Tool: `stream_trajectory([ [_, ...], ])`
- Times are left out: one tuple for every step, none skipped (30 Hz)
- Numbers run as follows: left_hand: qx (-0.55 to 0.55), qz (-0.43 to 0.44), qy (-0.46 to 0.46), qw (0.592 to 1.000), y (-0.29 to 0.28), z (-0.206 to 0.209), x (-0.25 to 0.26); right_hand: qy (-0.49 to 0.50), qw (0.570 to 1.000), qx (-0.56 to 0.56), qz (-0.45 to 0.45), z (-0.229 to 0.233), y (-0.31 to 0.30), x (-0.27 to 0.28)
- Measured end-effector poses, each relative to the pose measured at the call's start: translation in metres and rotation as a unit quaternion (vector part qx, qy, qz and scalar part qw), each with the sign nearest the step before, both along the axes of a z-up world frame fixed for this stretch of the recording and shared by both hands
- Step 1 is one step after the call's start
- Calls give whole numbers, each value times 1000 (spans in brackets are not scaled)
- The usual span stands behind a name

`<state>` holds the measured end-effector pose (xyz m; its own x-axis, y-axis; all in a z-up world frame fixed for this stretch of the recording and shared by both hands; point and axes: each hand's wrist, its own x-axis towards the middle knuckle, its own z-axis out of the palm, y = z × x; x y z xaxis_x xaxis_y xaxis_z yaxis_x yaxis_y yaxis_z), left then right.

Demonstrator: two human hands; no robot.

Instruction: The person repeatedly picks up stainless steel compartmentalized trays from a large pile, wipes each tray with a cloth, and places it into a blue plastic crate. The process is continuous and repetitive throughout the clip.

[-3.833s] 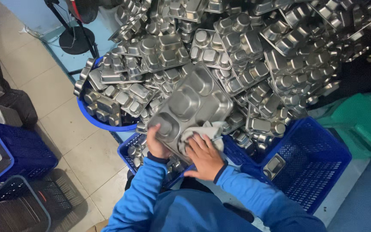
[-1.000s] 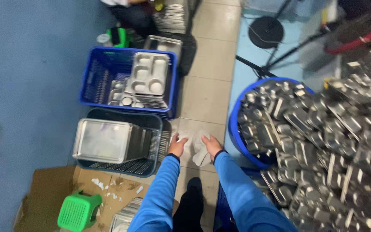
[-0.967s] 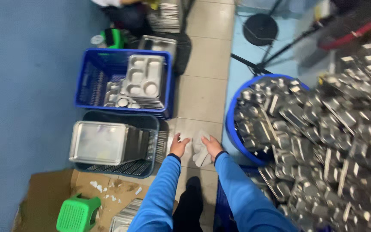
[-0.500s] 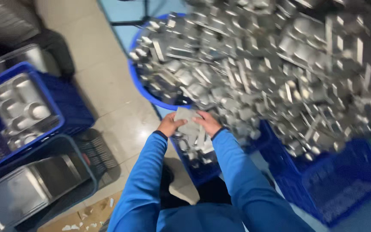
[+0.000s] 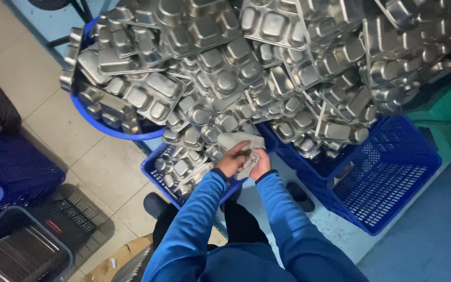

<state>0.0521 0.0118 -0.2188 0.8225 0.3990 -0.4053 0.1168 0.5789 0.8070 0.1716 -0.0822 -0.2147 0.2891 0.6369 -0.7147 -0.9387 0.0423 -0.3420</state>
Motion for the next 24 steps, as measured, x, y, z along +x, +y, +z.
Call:
stream_trajectory([
  [-115,16,12,993,0,-3,2,6,1000,-3,-4,-2,-6,8],
  [-90,21,49,994,0,-5,2,11,1000,-6,-8,-4,-13,15],
  [-64,29,86,994,3,-8,1,17,1000,-6,-10,-6,-16,21],
  [-37,38,122,991,6,-11,0,15,1000,5,-11,-8,-19,26],
  [-34,49,127,990,9,-14,0,13,1000,16,-11,-9,-22,29],
  [-32,61,133,989,14,-17,0,11,1000,27,-12,-10,-23,32],
  [-33,73,139,987,13,-19,-2,21,999,24,-9,-9,-25,32],
  [-46,84,137,986,11,-22,-5,32,999,22,-7,-7,-25,33],
  [-57,96,132,985,13,-24,-5,41,999,22,-4,-5,-22,35],
  [-68,107,127,984,17,-25,-6,36,999,31,-3,-4,-21,37],
  [-79,136,124,980,19,-27,-9,31,999,38,1,-3,-23,39],
  [-90,164,120,975,24,-30,-12,27,999,45,5,-3,-24,41],
  [-104,196,118,968,25,-33,-19,16,999,48,6,-2,-26,43],
  [-110,224,115,961,31,-36,-26,5,999,51,7,-3,-24,49],
  [-111,248,116,955,38,-39,-37,-1,999,50,9,-4,-23,51],
  [-102,266,116,952,51,-42,-48,-4,998,65,6,-6,-17,57],
  [-94,282,120,947,58,-43,-66,-2,997,74,4,-7,-18,60],
  [-87,294,124,944,63,-44,-84,15,998,60,19,-9,-24,62],
  [-78,307,125,940,76,-44,-99,27,998,54,32,-12,-19,71],
  [-75,322,128,935,85,-42,-112,39,997,49,46,-15,-18,76],
  [-71,334,130,931,93,-38,-125,39,997,37,51,-18,-16,77],
  [-75,350,135,924,97,-33,-136,39,997,25,57,-19,-13,76],
  [-69,355,138,922,100,-29,-141,36,998,16,58,-20,-7,76],
  [-63,360,140,920,101,-27,-146,32,997,27,63,-20,-3,72],
])
